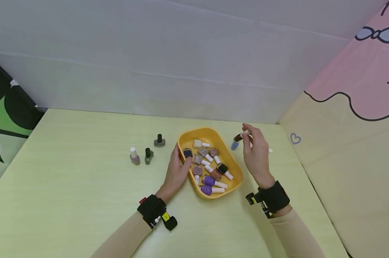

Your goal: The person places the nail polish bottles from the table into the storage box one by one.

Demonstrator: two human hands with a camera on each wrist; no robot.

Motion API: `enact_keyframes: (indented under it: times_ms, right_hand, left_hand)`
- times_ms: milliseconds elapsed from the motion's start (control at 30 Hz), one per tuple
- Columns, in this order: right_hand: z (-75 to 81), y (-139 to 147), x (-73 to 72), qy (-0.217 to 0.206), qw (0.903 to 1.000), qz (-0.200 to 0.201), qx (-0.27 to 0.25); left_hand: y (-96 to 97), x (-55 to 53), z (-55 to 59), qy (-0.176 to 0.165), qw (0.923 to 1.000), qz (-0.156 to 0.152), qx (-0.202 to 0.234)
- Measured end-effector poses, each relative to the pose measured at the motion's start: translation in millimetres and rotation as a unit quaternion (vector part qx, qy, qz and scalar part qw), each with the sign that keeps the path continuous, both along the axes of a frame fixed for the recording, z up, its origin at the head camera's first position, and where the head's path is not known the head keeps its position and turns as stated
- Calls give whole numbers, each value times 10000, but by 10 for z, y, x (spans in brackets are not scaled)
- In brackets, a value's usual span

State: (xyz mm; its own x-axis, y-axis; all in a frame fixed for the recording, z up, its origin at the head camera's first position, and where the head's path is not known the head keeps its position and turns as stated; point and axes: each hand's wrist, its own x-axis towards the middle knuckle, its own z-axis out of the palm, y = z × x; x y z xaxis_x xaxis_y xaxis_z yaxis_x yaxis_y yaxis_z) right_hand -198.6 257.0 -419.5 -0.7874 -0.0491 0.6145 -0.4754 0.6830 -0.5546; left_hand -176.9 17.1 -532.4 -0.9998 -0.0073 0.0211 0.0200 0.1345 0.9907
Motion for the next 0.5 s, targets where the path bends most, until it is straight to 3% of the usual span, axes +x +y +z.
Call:
enact_keyframes:
  times_ms: [500]
  right_hand:
    - [-10,-383,-185,-244,9978,423,-453]
  left_hand:
    - [0,3,-6,76,10000,-19,21]
